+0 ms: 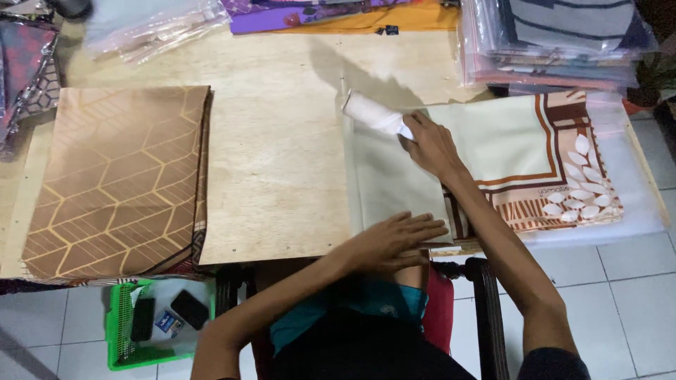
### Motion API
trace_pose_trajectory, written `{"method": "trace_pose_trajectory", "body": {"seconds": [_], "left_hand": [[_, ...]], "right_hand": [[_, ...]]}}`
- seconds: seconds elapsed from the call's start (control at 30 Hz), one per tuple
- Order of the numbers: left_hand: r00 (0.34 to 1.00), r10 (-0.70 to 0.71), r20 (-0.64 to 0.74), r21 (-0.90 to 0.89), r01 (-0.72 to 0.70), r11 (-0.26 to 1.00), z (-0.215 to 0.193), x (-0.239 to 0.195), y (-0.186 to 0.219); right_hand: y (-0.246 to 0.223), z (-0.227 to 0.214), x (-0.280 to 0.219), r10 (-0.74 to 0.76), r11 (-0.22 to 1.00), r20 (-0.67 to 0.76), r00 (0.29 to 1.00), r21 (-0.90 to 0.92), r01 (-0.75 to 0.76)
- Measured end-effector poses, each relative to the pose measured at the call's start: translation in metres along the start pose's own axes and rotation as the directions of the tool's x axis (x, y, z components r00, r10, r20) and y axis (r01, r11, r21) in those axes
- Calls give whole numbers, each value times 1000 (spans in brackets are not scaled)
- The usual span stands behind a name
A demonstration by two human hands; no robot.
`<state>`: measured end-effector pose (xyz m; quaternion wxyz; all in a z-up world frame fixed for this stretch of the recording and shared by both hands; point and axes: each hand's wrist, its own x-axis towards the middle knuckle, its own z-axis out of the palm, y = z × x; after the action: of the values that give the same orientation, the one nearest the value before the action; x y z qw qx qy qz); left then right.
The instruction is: The person uses a white cylindrical roller to smooth and roll a patterned fabric on a wooden table. They repeatedly roll the fabric back and forth, adjusting its position with their hands to ensure it is flat and neatly rolled.
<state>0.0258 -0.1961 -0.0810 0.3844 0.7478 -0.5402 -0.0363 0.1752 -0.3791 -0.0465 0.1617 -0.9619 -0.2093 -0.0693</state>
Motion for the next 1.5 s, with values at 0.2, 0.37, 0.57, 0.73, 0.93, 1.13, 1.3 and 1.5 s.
{"method": "trace_pose_trajectory", "body": {"seconds": [0.2,0.37,0.57,0.73,0.93,1.13,1.3,1.5], "left_hand": [[974,201,-106,247,-170,954,-37,-14,-45],[972,234,-4,585,-187,789,-28,-19,-59],[983,182,-11,512,-151,846,-21,-24,-54],[985,168,-47,531,-118,839,-22,-29,-33],[989,87,-122,561,-3,828,0,-25,-28],[979,51,-196,674,97,732,19,8,-20],[961,54,-271,563,113,819,49,41,-17],[975,-217,-52,203,223,953,91,67,-73]], "right_hand": [[-32,-48,-29,-121,966,102,987,240,94],[-28,-37,-38,-203,979,247,948,29,202],[-5,-15,2,-48,965,306,951,-233,123],[15,6,40,30,961,274,961,-272,48],[22,-5,27,149,984,35,988,89,-152],[36,-24,-4,358,912,-68,931,239,-333],[38,-11,-21,454,756,235,859,410,-511],[62,6,-23,396,690,249,884,555,-465]]}}
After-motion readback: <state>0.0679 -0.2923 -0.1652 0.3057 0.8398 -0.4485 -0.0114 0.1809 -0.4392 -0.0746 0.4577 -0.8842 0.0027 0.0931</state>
